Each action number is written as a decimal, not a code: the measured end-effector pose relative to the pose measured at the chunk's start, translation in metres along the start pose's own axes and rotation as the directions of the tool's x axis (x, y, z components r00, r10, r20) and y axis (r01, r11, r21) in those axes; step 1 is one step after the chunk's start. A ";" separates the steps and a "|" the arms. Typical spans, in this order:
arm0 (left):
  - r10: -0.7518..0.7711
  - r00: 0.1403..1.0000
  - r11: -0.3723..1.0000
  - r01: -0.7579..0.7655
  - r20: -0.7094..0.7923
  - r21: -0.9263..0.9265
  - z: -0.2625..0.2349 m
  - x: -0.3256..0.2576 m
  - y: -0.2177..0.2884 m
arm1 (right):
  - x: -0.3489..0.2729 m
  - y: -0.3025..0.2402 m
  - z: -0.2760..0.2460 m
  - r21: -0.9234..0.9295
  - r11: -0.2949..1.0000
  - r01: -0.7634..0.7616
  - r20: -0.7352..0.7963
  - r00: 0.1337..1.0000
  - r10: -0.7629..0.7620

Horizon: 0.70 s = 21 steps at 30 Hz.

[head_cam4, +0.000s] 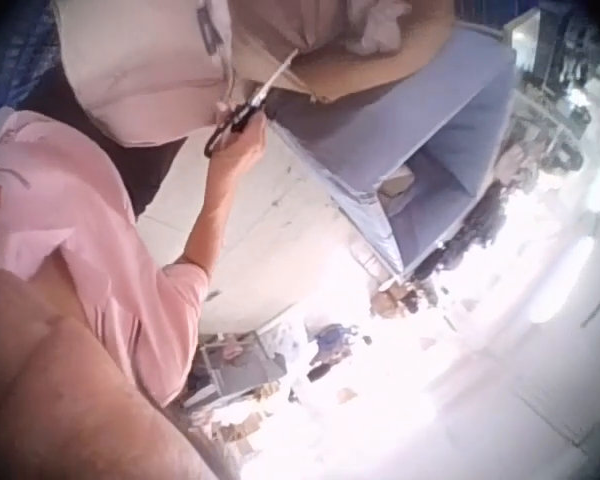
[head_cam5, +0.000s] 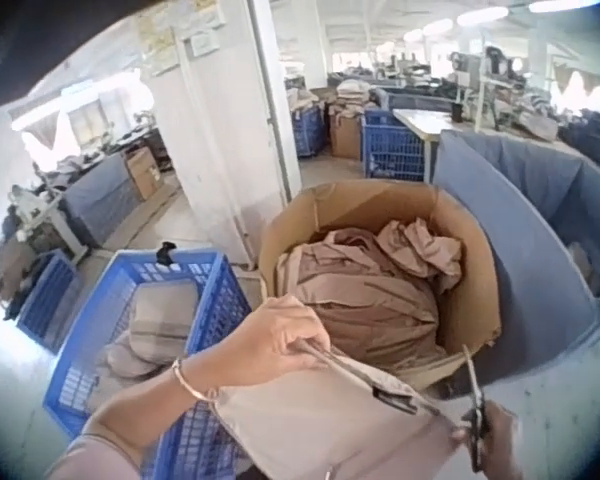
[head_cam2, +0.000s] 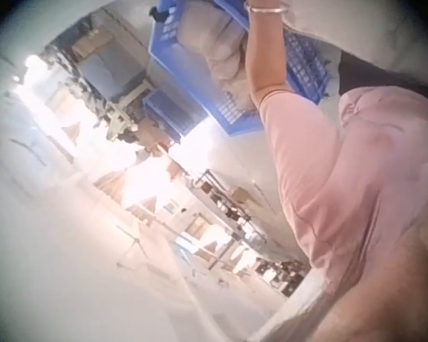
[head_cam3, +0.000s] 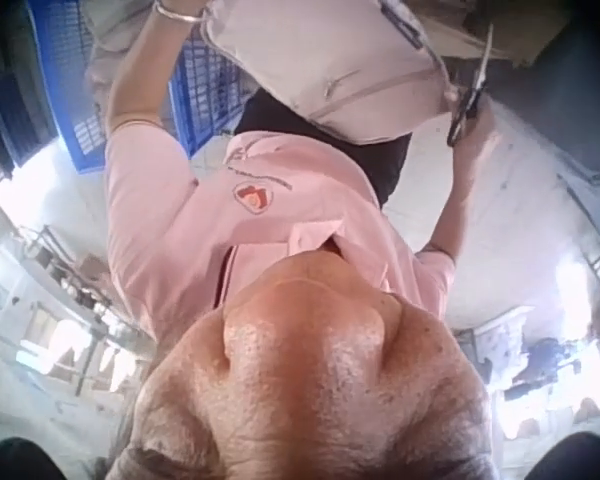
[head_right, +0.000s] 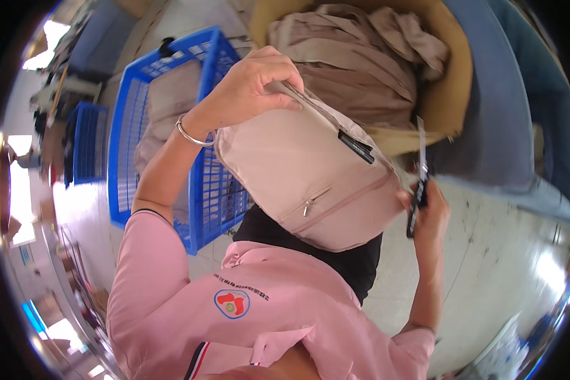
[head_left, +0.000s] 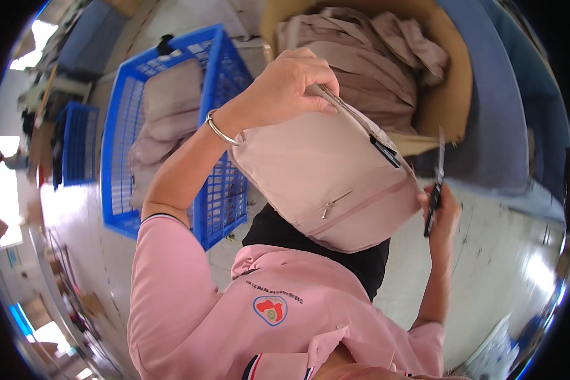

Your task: Trimming loose threads from fabric bags using scissors.

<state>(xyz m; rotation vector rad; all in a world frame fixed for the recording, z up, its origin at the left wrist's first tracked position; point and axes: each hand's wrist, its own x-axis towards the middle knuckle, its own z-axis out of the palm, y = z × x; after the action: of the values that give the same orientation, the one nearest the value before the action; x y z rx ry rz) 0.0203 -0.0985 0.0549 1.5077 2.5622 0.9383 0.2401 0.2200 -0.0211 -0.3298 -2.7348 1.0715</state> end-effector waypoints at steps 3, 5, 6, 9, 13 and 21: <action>-0.141 0.948 0.989 0.121 -0.284 -0.086 -0.033 -0.053 -0.014 | -0.008 0.000 -0.003 0.120 0.986 -0.114 0.012 0.993 0.113; -0.430 0.802 0.902 0.364 -0.414 -0.231 -0.064 -0.100 -0.006 | -0.011 -0.001 0.000 0.159 0.966 -0.201 0.008 0.979 0.203; -0.598 0.679 0.799 0.462 -0.426 -0.385 -0.078 -0.121 -0.003 | -0.014 0.004 0.001 0.158 0.968 -0.197 0.013 0.980 0.198; -0.647 0.407 0.762 0.362 -0.645 -0.537 -0.115 -0.193 -0.023 | -0.026 0.024 0.012 0.187 0.959 -0.215 0.027 0.977 0.213; -0.611 0.172 0.790 0.190 -0.773 -0.582 -0.170 -0.267 -0.043 | -0.036 0.044 0.033 0.294 0.899 -0.325 0.122 0.946 0.302; -0.563 -0.133 0.483 0.748 -0.816 -0.455 -0.211 -0.407 -0.198 | -0.050 0.061 0.078 0.157 0.851 -0.501 0.117 0.865 0.488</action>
<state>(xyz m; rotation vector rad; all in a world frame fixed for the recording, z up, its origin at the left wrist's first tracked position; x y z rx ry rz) 0.0155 -0.5957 0.0171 -1.0801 3.3141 1.6096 0.2770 0.1995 -0.1239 -1.0295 -2.6451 1.4678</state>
